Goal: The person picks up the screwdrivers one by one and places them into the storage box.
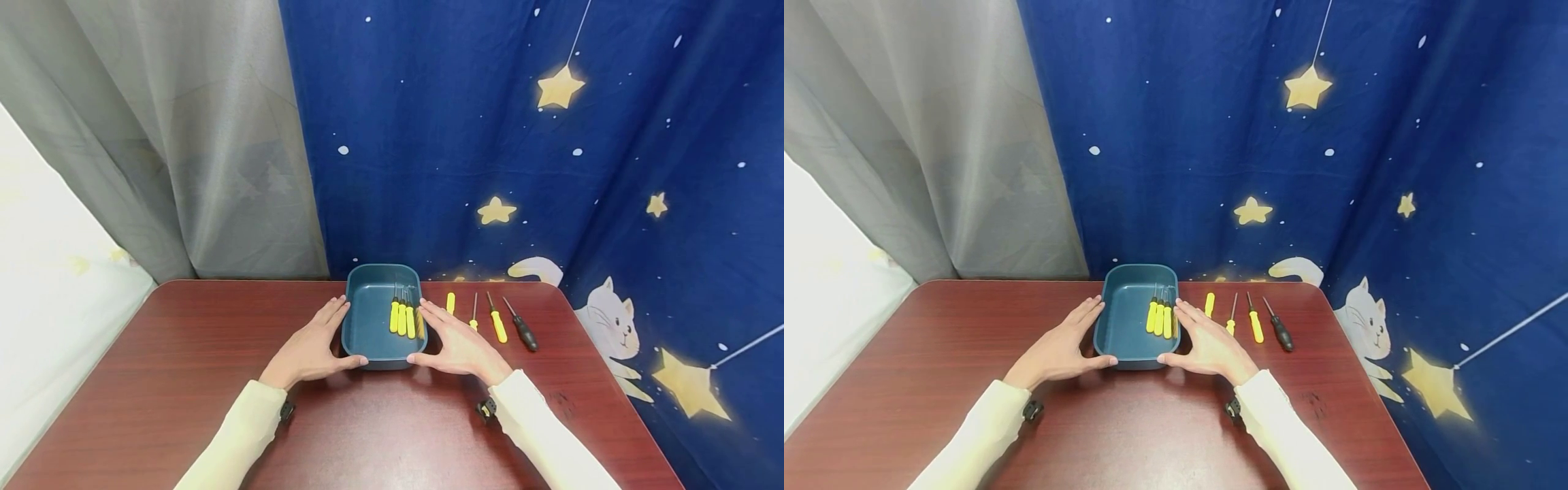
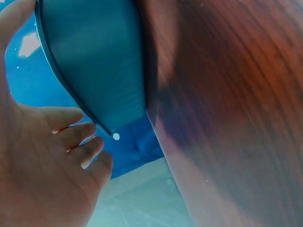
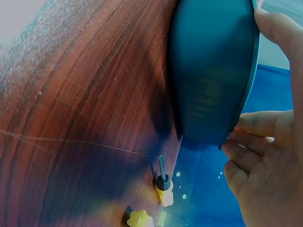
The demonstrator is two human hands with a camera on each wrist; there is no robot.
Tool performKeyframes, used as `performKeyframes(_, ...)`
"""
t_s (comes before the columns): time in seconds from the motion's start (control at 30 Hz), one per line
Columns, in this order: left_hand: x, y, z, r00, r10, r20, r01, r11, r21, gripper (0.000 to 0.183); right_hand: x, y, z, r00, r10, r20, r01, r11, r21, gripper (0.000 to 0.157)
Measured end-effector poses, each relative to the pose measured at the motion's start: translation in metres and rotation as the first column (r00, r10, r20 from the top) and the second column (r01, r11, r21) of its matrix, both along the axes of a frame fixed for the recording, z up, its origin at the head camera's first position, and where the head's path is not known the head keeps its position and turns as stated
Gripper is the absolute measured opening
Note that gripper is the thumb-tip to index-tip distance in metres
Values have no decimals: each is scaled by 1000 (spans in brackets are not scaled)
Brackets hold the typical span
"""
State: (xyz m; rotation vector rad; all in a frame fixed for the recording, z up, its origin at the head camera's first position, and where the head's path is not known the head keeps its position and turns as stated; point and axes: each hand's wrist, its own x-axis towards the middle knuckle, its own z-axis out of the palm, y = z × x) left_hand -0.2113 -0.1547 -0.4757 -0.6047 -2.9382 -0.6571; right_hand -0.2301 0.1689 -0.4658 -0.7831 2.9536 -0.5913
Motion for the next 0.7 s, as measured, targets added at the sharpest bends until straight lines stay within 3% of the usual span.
performKeyframes(0.7,3,2,-8,999,36,16,-36,999,6,119,-1,2,2,1000,8,-1,-8,1000,-4,109)
